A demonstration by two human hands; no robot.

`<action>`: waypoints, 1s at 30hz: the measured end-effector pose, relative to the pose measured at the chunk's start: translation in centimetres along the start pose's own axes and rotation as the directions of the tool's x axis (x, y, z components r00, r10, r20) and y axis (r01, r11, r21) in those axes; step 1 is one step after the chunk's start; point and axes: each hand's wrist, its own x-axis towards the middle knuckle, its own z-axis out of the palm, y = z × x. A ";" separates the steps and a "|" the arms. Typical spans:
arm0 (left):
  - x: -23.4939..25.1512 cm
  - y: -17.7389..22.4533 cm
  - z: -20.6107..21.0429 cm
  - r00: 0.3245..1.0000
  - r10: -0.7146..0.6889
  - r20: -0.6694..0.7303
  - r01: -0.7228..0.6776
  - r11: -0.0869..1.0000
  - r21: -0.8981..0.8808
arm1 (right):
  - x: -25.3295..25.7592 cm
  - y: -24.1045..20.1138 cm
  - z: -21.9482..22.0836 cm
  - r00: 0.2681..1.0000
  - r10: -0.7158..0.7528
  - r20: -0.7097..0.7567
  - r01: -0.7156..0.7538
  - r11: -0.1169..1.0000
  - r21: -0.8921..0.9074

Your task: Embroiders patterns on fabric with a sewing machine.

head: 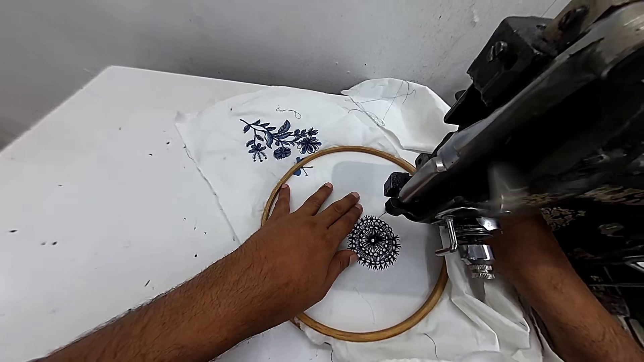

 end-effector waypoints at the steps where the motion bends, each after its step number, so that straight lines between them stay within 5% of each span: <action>1: 0.1 0.0 0.1 1.000 0.002 -0.007 -0.002 1.000 -0.001 | 0.0 0.2 0.0 1.000 -0.016 -0.004 0.016 1.000 0.004; 30: 0.0 0.2 0.0 1.000 0.008 0.018 -0.008 1.000 0.000 | -0.1 -0.6 -0.7 0.999 0.007 0.041 -0.006 0.999 -0.036</action>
